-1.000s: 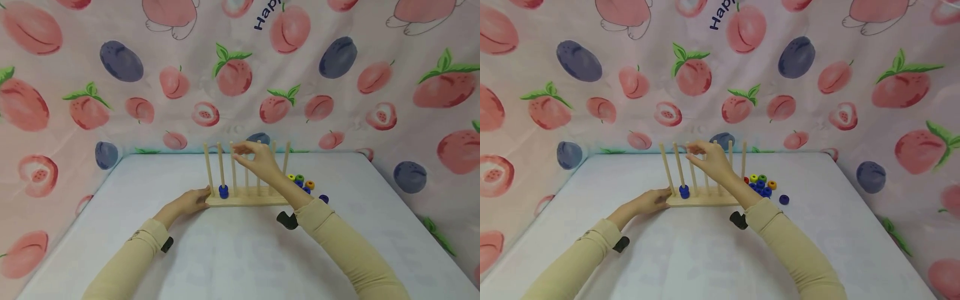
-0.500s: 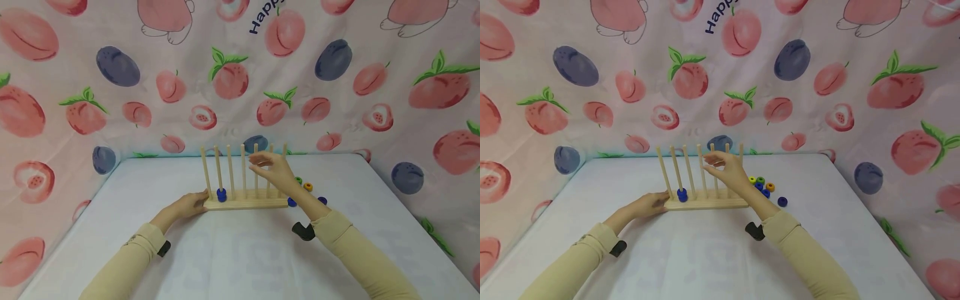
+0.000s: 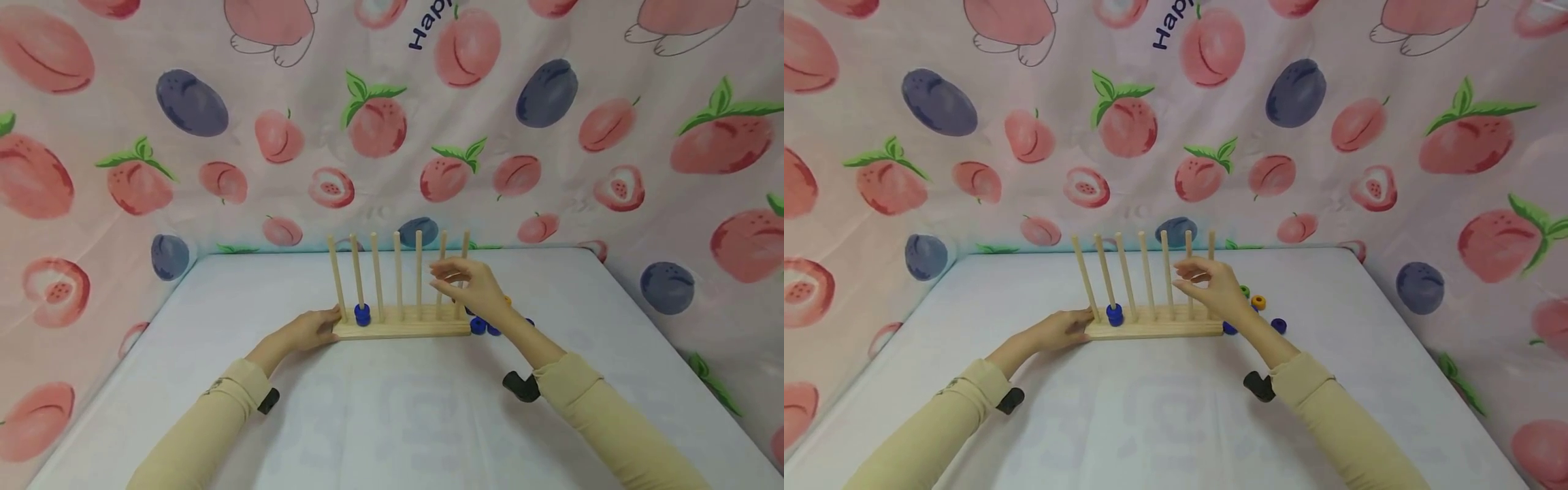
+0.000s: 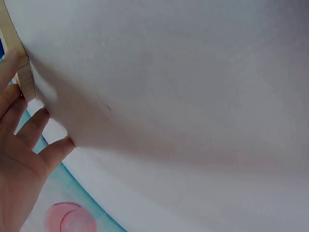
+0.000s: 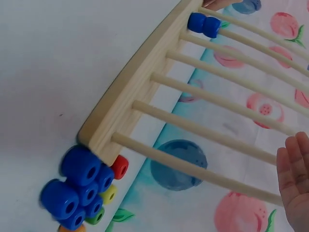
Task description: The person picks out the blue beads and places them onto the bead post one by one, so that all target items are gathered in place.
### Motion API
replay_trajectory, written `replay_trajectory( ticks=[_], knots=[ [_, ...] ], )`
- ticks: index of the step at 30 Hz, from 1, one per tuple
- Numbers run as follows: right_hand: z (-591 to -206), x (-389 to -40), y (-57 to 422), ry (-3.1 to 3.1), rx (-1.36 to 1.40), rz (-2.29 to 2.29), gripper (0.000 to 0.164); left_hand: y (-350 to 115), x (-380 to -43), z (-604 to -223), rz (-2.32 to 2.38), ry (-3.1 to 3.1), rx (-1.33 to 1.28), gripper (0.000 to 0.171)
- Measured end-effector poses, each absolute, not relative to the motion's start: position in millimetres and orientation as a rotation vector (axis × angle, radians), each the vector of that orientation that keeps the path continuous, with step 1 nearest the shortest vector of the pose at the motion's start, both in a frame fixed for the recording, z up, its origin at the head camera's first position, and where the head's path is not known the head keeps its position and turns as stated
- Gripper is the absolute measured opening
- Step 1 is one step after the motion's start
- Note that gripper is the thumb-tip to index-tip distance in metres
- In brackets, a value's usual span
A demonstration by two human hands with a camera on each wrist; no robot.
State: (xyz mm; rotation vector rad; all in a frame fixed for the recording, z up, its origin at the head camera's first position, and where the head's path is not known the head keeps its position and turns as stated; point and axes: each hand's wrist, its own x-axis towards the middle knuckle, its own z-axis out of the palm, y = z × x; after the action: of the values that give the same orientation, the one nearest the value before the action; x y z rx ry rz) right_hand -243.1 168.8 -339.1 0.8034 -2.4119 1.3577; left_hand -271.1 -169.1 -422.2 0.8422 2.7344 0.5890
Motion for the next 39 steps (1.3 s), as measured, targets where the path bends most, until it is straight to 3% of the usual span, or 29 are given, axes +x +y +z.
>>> replay_trajectory(
  ticks=[8, 16, 39],
  knots=[
    [-350, -238, 190, -2.508, 0.775, 1.297, 0.029, -169, -269, -422, 0.584, 2.743, 0.811, 0.055],
    [-364, -240, 216, -2.56, 0.93, 1.26, 0.032, -174, -266, -425, 0.617, 2.738, 0.821, 0.056],
    [-394, -243, 281, -2.77, 0.781, 1.106, 0.03, -170, -271, -422, 0.58, 2.736, 0.858, 0.057]
  ],
)
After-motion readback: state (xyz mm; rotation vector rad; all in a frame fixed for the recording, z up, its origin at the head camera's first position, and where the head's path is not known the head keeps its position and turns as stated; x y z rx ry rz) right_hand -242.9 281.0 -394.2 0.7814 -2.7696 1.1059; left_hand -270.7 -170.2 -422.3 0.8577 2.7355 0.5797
